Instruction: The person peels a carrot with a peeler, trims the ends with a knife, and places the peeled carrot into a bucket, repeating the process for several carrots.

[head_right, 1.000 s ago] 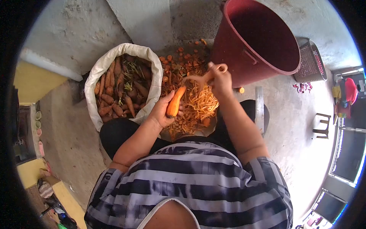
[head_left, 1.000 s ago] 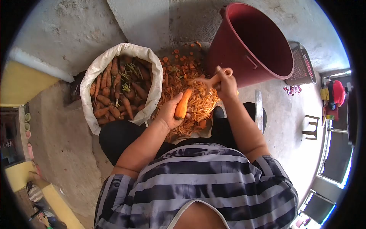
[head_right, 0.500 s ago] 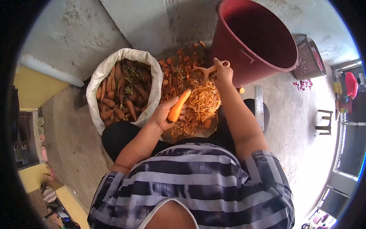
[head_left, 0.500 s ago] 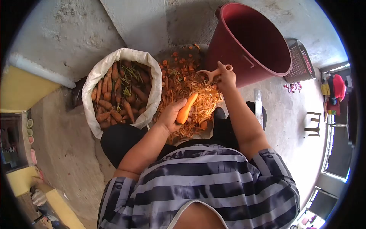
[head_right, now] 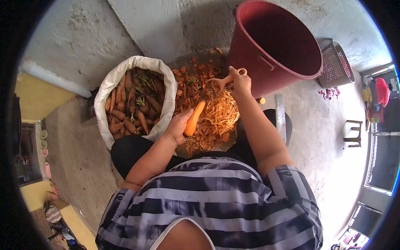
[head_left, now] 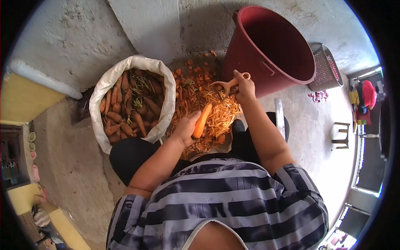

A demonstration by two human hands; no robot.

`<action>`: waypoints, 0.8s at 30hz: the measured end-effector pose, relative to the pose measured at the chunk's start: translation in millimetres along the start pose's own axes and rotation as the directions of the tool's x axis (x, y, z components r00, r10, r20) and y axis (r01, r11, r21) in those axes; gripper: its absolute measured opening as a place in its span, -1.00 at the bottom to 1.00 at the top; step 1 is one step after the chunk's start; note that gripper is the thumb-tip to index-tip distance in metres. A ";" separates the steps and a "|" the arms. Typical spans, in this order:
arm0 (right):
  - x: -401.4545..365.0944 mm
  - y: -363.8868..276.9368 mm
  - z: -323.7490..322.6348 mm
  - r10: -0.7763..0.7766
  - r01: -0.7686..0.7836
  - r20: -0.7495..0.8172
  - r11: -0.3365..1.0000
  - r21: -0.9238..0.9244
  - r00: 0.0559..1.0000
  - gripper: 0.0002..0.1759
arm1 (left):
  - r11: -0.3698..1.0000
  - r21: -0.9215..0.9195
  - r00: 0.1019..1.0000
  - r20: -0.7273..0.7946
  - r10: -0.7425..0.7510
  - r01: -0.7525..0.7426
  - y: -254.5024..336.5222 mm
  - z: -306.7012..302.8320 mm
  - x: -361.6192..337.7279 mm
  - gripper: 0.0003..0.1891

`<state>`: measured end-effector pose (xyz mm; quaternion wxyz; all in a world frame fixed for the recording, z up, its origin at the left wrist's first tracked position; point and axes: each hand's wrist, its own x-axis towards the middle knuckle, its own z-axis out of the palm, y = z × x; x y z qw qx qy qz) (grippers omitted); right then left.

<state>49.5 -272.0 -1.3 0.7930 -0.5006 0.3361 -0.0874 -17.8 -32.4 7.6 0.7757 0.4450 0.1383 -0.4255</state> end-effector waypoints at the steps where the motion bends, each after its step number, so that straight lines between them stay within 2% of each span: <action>1: -14.9 -3.0 5.2 0.009 -0.009 0.035 1.000 0.011 0.999 -0.78 | 1.000 0.015 1.000 -0.015 0.021 -0.021 0.5 0.4 0.4 -0.63; 3: -49.4 -7.1 20.3 0.048 -0.052 0.114 0.998 0.031 0.992 -0.80 | 0.997 0.046 0.997 -0.046 0.065 -0.063 2.1 1.2 1.2 -0.63; 6: -45.2 5.3 17.5 0.118 -0.109 0.179 0.992 -0.061 0.977 -0.75 | 0.939 0.266 0.975 0.018 0.222 -0.218 -6.5 -5.0 10.3 -0.64; 9: -8.2 7.7 6.7 -0.003 -0.002 -0.033 0.987 -0.161 0.999 -0.76 | 0.840 0.397 0.926 0.084 0.368 -0.370 -7.1 0.9 7.2 -0.64; 10: -2.4 6.3 6.8 0.030 -0.034 -0.094 0.999 -0.043 0.995 -0.78 | 0.799 0.463 0.918 0.102 0.382 -0.384 -6.5 1.6 6.4 -0.63; 13: -24.7 -2.3 12.1 0.070 -0.070 -0.013 0.996 0.047 0.997 -0.77 | 0.642 0.645 0.897 0.172 0.406 -0.414 -0.1 2.5 3.7 -0.60; 15: -44.2 0.4 19.6 0.158 -0.171 0.157 0.983 0.073 0.975 -0.76 | 0.515 0.751 0.895 0.233 0.379 -0.414 7.4 3.1 -1.7 -0.58; 17: -28.7 12.7 10.8 0.155 -0.157 0.060 0.988 0.016 0.986 -0.77 | 0.402 0.825 0.881 0.221 0.418 -0.397 6.4 1.7 -2.3 -0.57; 18: -20.3 14.4 4.0 0.056 -0.058 -0.037 0.997 -0.057 0.998 -0.76 | 0.340 0.857 0.872 0.221 0.436 -0.388 5.8 2.5 -3.0 -0.57; 19: -9.3 15.0 -4.8 -0.053 0.035 -0.124 0.990 -0.137 0.991 -0.76 | 0.434 0.797 0.876 0.232 0.423 -0.421 6.4 4.0 -3.5 -0.57; 20: 5.8 22.4 -21.2 -0.042 0.026 -0.178 0.996 -0.089 0.983 -0.74 | 0.522 0.727 0.878 0.244 0.411 -0.446 7.2 4.8 -4.6 -0.58; 21: -0.4 17.0 -19.4 -0.080 0.060 -0.125 0.986 -0.155 0.989 -0.74 | 0.605 0.646 0.879 0.256 0.403 -0.465 8.9 5.1 -4.9 -0.58; 22: -17.5 8.7 -18.0 -0.111 0.093 -0.070 0.970 -0.224 0.991 -0.74 | 0.817 0.459 0.937 0.194 0.291 -0.349 10.0 4.3 -5.5 -0.58; 23: -33.6 5.5 -19.3 -0.140 0.130 -0.013 0.947 -0.293 0.990 -0.74 | 0.954 0.229 0.973 0.166 0.158 -0.194 11.1 3.5 -5.9 -0.58; 24: -47.3 10.6 -18.9 -0.256 0.297 0.159 0.894 -0.336 0.953 -0.80 | 1.000 -0.016 0.984 0.177 0.020 -0.018 12.2 3.9 -5.9 -0.58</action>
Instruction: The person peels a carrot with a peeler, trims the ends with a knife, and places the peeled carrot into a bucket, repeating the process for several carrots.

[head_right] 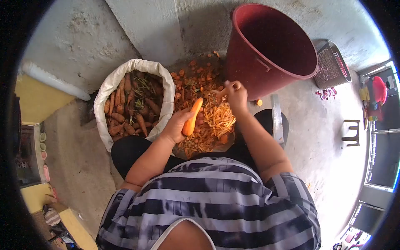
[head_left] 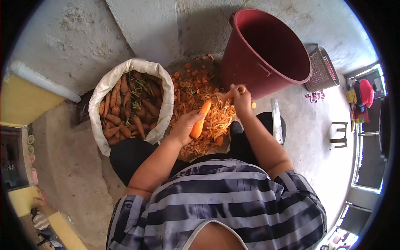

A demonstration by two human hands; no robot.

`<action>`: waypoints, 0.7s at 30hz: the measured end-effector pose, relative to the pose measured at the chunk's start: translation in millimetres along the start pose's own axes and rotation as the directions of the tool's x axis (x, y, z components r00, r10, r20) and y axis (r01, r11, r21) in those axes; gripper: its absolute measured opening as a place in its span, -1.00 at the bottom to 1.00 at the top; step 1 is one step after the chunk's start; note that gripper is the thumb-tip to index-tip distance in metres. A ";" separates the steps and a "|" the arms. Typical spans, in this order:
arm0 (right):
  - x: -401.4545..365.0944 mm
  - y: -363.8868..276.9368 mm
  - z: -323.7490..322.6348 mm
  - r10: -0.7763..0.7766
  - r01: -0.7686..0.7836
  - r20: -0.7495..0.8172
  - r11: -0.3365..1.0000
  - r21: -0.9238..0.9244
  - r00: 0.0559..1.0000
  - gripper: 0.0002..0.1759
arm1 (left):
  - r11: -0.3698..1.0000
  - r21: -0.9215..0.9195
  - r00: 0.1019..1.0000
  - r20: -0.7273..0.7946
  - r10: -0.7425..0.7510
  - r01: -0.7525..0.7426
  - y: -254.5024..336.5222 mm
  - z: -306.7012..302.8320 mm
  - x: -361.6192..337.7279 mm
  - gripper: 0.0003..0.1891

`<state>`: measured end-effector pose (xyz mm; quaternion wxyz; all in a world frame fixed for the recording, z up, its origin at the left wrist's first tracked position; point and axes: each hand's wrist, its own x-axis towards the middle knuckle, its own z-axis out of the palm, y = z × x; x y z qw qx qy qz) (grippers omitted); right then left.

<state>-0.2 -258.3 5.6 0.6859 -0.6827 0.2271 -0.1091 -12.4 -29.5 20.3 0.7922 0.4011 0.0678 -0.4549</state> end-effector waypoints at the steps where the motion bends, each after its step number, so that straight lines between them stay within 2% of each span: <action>1: -11.1 17.6 4.0 -0.288 0.289 0.037 0.932 -0.220 0.957 -0.86 | 0.994 -0.106 0.999 0.034 -0.011 0.014 1.7 5.2 -1.3 -0.59; 2: -34.6 12.6 10.3 -0.436 0.456 0.138 0.873 -0.176 0.889 -0.92 | 0.977 -0.208 0.997 0.068 -0.020 0.034 4.4 13.6 -4.2 -0.59; 3: -61.0 -8.1 12.3 -0.408 0.496 0.286 0.758 -0.425 0.867 -0.95 | 0.951 -0.304 0.994 0.105 -0.029 0.060 5.7 19.4 -6.4 -0.60; 4: -85.2 -19.0 16.4 -0.284 0.419 0.355 0.817 -0.396 0.891 -0.82 | 0.940 -0.338 0.988 0.154 0.014 0.039 1.4 16.7 -2.9 -0.63; 5: -93.8 -28.9 9.4 -0.336 0.602 0.588 0.722 -0.342 0.736 -0.67 | 0.944 -0.327 0.986 0.163 0.015 0.040 -2.6 11.8 1.3 -0.61; 7: -110.2 -51.4 0.0 -0.363 0.743 0.713 0.584 -0.327 0.600 -0.56 | 0.950 -0.310 0.984 0.176 0.016 0.040 -7.3 5.0 3.9 -0.57; 9: -122.6 -68.9 -27.7 -0.323 0.665 0.593 0.500 -0.555 0.738 -0.47 | 0.975 -0.222 0.987 0.154 0.049 -0.014 -4.7 8.9 0.5 -0.59; 10: -124.8 -67.7 -44.7 -0.389 0.585 0.448 0.388 -0.713 0.805 -0.50 | 0.983 -0.178 0.987 0.145 0.068 -0.041 -2.8 11.1 -1.1 -0.60; 11: -128.5 -71.5 -61.6 -0.405 0.476 0.329 0.348 -0.808 0.853 -0.51 | 0.985 -0.166 0.990 0.125 0.065 -0.043 -1.7 10.7 -2.2 -0.61; 12: -133.2 -84.2 -77.0 -0.307 0.306 0.218 0.274 -0.912 0.926 -0.47 | 0.987 -0.154 0.992 0.106 0.062 -0.045 -0.3 9.4 -3.6 -0.63; 13: -135.8 -79.5 -94.8 -0.274 0.132 0.075 0.194 -0.972 0.959 -0.43 | 0.989 -0.143 0.995 0.086 0.059 -0.046 0.1 9.0 -4.5 -0.65; 14: -141.6 -78.5 -109.8 -0.260 0.034 -0.002 0.132 -0.991 0.966 -0.41 | 0.992 -0.099 0.994 0.068 0.090 -0.083 -1.1 9.7 -5.1 -0.65; 17: -158.3 -82.8 -132.7 -0.046 -0.147 -0.153 0.113 -0.983 0.987 -0.40 | 0.981 0.041 0.982 0.023 0.190 -0.191 -3.1 11.5 -5.7 -0.64; 21: -159.6 -74.2 -152.0 0.108 -0.182 -0.158 0.272 -0.945 0.981 -0.39 | 0.929 0.221 0.953 0.125 0.275 -0.297 -4.2 12.9 -10.3 -0.63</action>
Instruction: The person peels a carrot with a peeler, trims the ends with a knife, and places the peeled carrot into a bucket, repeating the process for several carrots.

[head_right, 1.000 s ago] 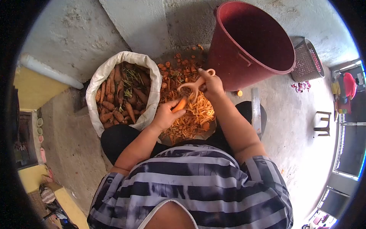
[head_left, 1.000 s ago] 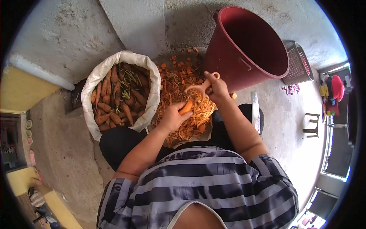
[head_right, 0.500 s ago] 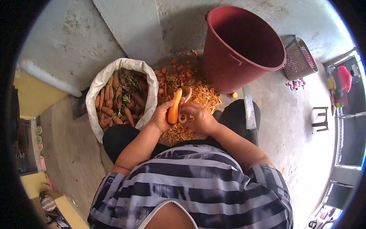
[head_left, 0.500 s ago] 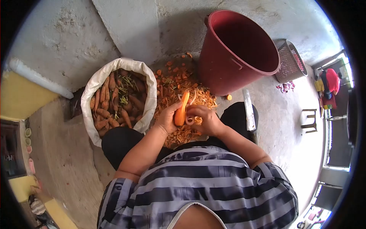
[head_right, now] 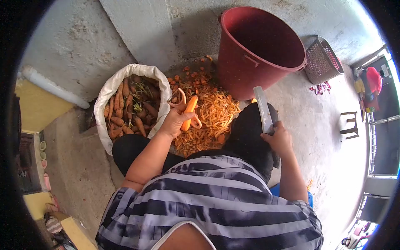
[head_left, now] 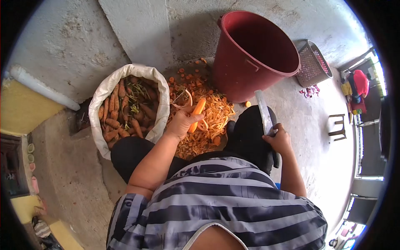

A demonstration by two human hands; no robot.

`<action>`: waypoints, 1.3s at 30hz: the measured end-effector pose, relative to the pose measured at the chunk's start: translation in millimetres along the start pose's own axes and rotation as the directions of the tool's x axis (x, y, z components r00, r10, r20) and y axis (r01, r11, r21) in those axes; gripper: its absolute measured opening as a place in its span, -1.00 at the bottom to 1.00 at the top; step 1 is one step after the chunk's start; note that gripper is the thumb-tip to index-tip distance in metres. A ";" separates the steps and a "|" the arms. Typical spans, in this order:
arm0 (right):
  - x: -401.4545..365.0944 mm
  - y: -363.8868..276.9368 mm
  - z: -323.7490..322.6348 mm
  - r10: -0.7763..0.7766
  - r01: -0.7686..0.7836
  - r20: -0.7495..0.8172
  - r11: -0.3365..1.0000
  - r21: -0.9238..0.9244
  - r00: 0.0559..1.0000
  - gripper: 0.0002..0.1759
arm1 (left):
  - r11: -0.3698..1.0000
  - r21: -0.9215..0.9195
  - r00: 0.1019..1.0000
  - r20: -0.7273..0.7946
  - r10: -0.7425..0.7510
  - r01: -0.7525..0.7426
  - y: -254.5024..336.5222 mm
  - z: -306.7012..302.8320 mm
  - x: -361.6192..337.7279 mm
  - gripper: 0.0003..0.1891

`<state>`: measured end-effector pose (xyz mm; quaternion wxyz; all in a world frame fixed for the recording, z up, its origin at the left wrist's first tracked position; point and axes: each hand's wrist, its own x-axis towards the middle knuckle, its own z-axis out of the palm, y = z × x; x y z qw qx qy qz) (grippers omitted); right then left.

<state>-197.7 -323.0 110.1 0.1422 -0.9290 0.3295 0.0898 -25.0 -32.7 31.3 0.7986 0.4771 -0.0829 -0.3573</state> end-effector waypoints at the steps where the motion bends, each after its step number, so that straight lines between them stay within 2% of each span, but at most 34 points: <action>1: 3.6 4.3 0.4 0.001 -0.001 0.014 1.000 0.025 1.000 -0.39 | 0.998 0.056 1.000 0.023 0.008 -0.009 1.3 0.7 -1.9 -0.63; 3: 10.1 9.3 0.9 -0.012 0.005 0.061 0.995 0.103 0.998 -0.40 | 0.979 0.191 0.996 0.066 0.062 -0.073 -0.6 0.7 -4.2 -0.65; 5: 18.1 10.4 0.4 -0.042 0.016 0.122 0.978 0.208 0.992 -0.41 | 0.872 0.452 0.980 0.032 0.194 -0.188 -8.1 -3.5 -2.7 -0.66; 6: 23.8 8.7 5.6 -0.108 0.017 0.182 0.896 0.443 0.977 -0.40 | 0.788 0.570 0.965 0.031 0.262 -0.233 -10.1 -4.1 -1.5 -0.67; 8: 35.0 -3.0 21.1 -0.273 -0.041 0.242 0.582 0.812 0.931 -0.39 | 0.678 0.664 0.924 0.053 0.378 -0.315 -8.7 0.2 -0.4 -0.67; 10: 23.6 -51.7 11.0 -0.460 -0.129 0.283 0.339 0.932 0.842 -0.39 | 0.544 0.755 0.876 0.083 0.474 -0.366 -6.8 4.7 -1.4 -0.68; 12: 41.1 -72.4 37.8 -0.609 -0.166 0.321 0.298 0.940 0.726 -0.36 | 0.386 0.837 0.823 0.125 0.553 -0.387 -3.7 8.4 -1.5 -0.67; 14: 60.2 -99.8 56.8 -0.603 -0.124 0.436 0.488 0.864 0.668 -0.32 | 0.247 0.883 0.781 0.187 0.596 -0.400 -1.2 8.7 -2.4 -0.66; 15: 66.2 -115.1 64.7 -0.590 -0.064 0.431 0.540 0.840 0.683 -0.30 | 0.177 0.899 0.761 0.219 0.611 -0.401 -1.2 8.1 -2.3 -0.66; 16: 71.3 -127.7 74.4 -0.578 -0.005 0.425 0.588 0.809 0.696 -0.27 | 0.214 0.896 0.783 0.200 0.589 -0.389 -2.5 6.6 -1.0 -0.66; 17: 82.0 -131.6 101.8 -0.605 0.025 0.343 0.515 0.857 0.719 -0.25 | 0.251 0.893 0.805 0.178 0.566 -0.374 -4.5 3.5 0.5 -0.66; 18: 85.3 -137.2 104.9 -0.599 -0.039 0.408 0.531 0.846 0.689 -0.23 | 0.288 0.890 0.827 0.153 0.542 -0.354 -5.3 0.6 0.9 -0.66; 20: 91.0 -147.5 111.6 -0.583 -0.168 0.535 0.565 0.808 0.611 -0.18 | 0.263 0.910 0.826 0.131 0.549 -0.319 -6.7 -4.9 2.5 -0.66; 24: 97.8 -154.9 130.7 -0.605 -0.070 0.418 0.513 0.856 0.677 -0.16 | 0.251 0.932 0.851 0.100 0.516 -0.261 -15.2 -17.6 12.2 -0.66; 27: 103.9 -156.3 141.0 -0.576 -0.106 0.447 0.528 0.843 0.684 -0.32 | 0.260 0.932 0.872 0.105 0.479 -0.254 -20.6 -22.5 19.4 -0.64; 30: 110.5 -158.1 145.1 -0.502 -0.114 0.506 0.622 0.775 0.702 -0.17 | 0.256 0.941 0.890 0.088 0.447 -0.222 -22.3 -25.6 25.4 -0.63; 34: 115.6 -158.3 149.2 -0.483 -0.015 0.473 0.688 0.726 0.737 -0.19 | 0.272 0.948 0.922 0.053 0.383 -0.167 -19.8 -23.3 31.1 -0.61; 36: 119.2 -157.4 150.0 -0.489 0.007 0.473 0.700 0.714 0.733 -0.21 | 0.238 0.956 0.909 0.060 0.412 -0.172 -24.2 -23.9 34.2 -0.61; 39: 116.4 -157.9 148.8 -0.519 -0.132 0.510 0.600 0.789 0.686 -0.38 | 0.181 0.965 0.896 0.093 0.434 -0.188 -26.0 -23.3 39.1 -0.62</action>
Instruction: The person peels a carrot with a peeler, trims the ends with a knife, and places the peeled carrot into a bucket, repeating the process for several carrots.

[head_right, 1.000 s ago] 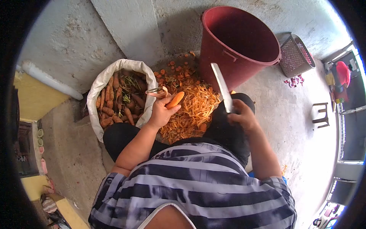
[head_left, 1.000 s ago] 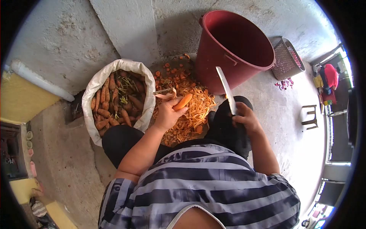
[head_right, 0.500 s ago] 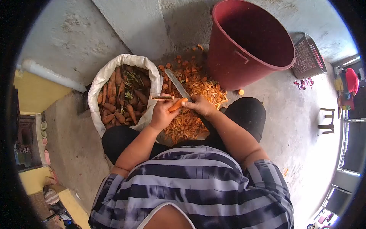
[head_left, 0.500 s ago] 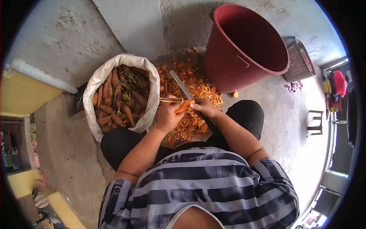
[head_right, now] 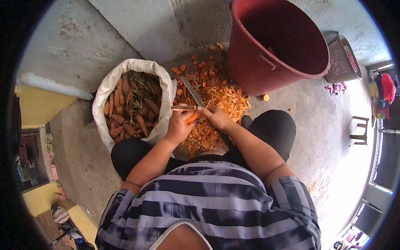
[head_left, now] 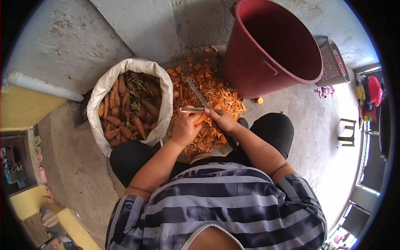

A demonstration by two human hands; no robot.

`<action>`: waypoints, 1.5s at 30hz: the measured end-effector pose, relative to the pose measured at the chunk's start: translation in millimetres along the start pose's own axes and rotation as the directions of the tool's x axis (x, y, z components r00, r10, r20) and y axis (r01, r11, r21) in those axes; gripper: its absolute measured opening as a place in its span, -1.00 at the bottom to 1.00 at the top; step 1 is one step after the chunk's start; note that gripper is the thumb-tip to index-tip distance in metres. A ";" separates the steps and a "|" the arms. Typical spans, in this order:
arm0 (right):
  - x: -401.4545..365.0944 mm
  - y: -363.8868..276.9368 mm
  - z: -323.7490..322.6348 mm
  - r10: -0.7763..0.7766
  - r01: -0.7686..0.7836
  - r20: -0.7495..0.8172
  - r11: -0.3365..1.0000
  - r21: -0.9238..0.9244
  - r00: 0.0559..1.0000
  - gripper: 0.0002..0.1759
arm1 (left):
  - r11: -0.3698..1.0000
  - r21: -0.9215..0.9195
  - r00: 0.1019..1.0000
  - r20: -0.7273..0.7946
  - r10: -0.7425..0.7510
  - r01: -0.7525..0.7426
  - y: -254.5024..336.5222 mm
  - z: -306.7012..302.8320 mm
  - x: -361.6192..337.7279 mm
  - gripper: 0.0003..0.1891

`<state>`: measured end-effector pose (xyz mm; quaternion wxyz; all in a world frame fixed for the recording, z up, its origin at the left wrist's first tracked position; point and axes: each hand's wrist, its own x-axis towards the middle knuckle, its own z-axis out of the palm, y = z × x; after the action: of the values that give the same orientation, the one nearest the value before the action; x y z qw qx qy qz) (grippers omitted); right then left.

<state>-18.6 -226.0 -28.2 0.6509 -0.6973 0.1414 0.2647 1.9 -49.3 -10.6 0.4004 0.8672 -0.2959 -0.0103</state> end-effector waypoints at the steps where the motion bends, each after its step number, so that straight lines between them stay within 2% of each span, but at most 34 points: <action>1: -0.3 0.8 -0.1 0.045 -0.045 -0.005 0.999 0.014 0.999 -0.37 | 1.000 0.016 1.000 -0.001 0.016 -0.016 1.2 -0.2 2.3 -0.62; 3: -0.3 1.4 -1.2 0.130 -0.129 -0.013 0.991 0.041 0.991 -0.35 | 0.996 0.077 0.999 0.005 0.034 -0.035 4.8 -2.1 4.3 -0.63; 7: -3.5 2.5 5.5 0.126 -0.123 -0.015 0.984 0.130 0.992 -0.43 | 0.985 0.073 0.987 0.024 0.157 -0.158 -13.1 10.8 3.1 -0.67; 8: -2.5 4.3 7.6 0.128 -0.124 -0.028 0.984 0.125 0.991 -0.44 | 0.992 0.077 0.995 0.023 0.100 -0.102 -17.3 17.0 1.0 -0.77; 10: -1.8 -3.6 8.0 0.137 -0.127 -0.076 0.983 0.131 0.988 -0.46 | 0.999 0.036 0.996 -0.087 0.021 -0.018 -10.7 17.3 3.1 -0.80; 11: 3.0 -4.7 5.3 0.097 -0.089 -0.128 0.994 0.067 0.987 -0.41 | 1.000 0.011 0.990 -0.141 -0.020 0.022 -8.7 15.7 4.2 -0.81; 12: 7.1 -2.8 1.7 0.059 -0.060 -0.175 0.998 0.002 0.983 -0.35 | 0.939 -0.014 0.931 0.133 -0.339 0.344 -6.9 5.1 9.1 -0.74; 13: 9.3 1.0 -0.8 0.023 -0.037 -0.216 0.997 -0.063 0.976 -0.28 | 0.794 -0.111 0.779 0.314 -0.543 0.598 -18.1 5.4 11.4 -0.70; 14: 9.5 4.8 -1.3 -0.016 -0.017 -0.254 0.991 -0.130 0.967 -0.20 | 0.593 -0.396 0.711 0.319 -0.627 0.701 -28.4 13.4 8.3 -0.68; 15: 8.6 6.3 -0.9 -0.115 0.069 -0.233 0.978 -0.195 0.966 -0.17 | 0.322 -0.637 0.635 0.349 -0.690 0.700 -25.9 10.9 12.0 -0.66; 16: 6.9 7.0 0.2 -0.212 0.156 -0.205 0.954 -0.257 0.956 -0.14 | 0.008 -0.620 0.414 0.514 -0.751 0.784 -16.8 -1.6 16.5 -0.65; 18: 0.8 -0.6 8.4 -0.362 0.285 -0.178 0.892 -0.351 0.915 -0.04 | -0.088 -0.687 0.410 0.525 -0.746 0.721 -27.8 7.1 15.5 -0.66; 19: -5.6 -9.3 13.5 -0.382 0.275 -0.156 0.845 -0.459 0.911 -0.04 | -0.135 -0.715 0.409 0.532 -0.741 0.686 -36.3 14.9 11.8 -0.66; 20: -11.6 -18.9 17.1 -0.401 0.264 -0.134 0.784 -0.561 0.906 -0.05 | -0.099 -0.713 0.451 0.538 -0.712 0.694 -49.7 25.9 6.3 -0.66; 21: -15.6 -24.1 20.9 -0.417 0.250 -0.110 0.714 -0.654 0.902 -0.06 | -0.140 -0.733 0.460 0.551 -0.697 0.666 -44.6 24.4 7.7 -0.66; 22: -16.7 -25.0 24.9 -0.415 0.221 -0.134 0.698 -0.681 0.900 -0.07 | -0.181 -0.750 0.469 0.562 -0.681 0.636 -32.8 20.1 11.8 -0.65; 24: -17.5 -26.0 29.5 -0.445 0.212 -0.154 0.668 -0.713 0.882 -0.07 | -0.226 -0.752 0.476 0.588 -0.654 0.619 -21.7 13.4 16.3 -0.65; 27: -16.9 -23.0 32.3 -0.470 0.196 -0.187 0.652 -0.733 0.863 -0.09 | -0.254 -0.719 0.436 0.622 -0.650 0.647 -0.2 -3.3 23.3 -0.65; 31: -14.2 -20.3 33.4 -0.522 0.218 -0.185 0.615 -0.758 0.832 -0.14 | -0.269 -0.749 0.447 0.600 -0.663 0.606 1.9 -0.1 22.3 -0.68; 33: -14.7 -20.9 33.2 -0.475 0.191 -0.151 0.596 -0.780 0.867 -0.17 | -0.271 -0.767 0.460 0.585 -0.668 0.582 -10.1 13.0 16.2 -0.70; 37: -15.7 -24.9 32.9 -0.406 0.187 -0.101 0.611 -0.770 0.908 -0.18 | -0.466 -0.762 0.567 0.646 -0.510 0.449 -22.3 23.9 8.7 -0.72; 39: -2.9 -10.1 22.3 -0.419 0.324 -0.109 0.820 -0.472 0.901 -0.19 | -0.576 -0.727 0.643 0.650 -0.405 0.373 -29.3 30.9 3.8 -0.73; 40: 2.2 -3.7 19.7 -0.423 0.377 -0.113 0.879 -0.293 0.899 -0.20 | -0.530 -0.721 0.640 0.671 -0.374 0.446 -19.1 11.0 3.8 -0.74; 41: 7.3 2.2 21.6 -0.423 0.423 -0.136 0.906 -0.031 0.896 -0.25 | -0.478 -0.799 0.551 0.599 -0.581 0.364 2.0 5.8 12.6 -0.76; 43: 1.2 -12.1 3.7 -0.172 0.138 0.099 0.948 0.287 0.980 -0.31 | -0.434 -0.836 0.602 0.545 -0.585 0.335 -11.2 7.6 9.2 -0.72; 44: -3.9 -17.1 7.0 -0.173 0.136 0.084 0.934 0.329 0.981 -0.28 | -0.415 -0.825 0.597 0.564 -0.570 0.383 -16.2 7.7 7.4 -0.70; 45: -3.8 -16.1 6.7 -0.125 0.062 0.126 0.907 0.417 0.984 -0.27 | -0.393 -0.814 0.594 0.581 -0.557 0.428 -7.2 -6.0 14.2 -0.68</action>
<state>-14.2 -218.1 -12.8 0.8039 -0.5286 0.1108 0.2492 18.8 -49.0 -8.5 0.8391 0.3273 0.2521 -0.3538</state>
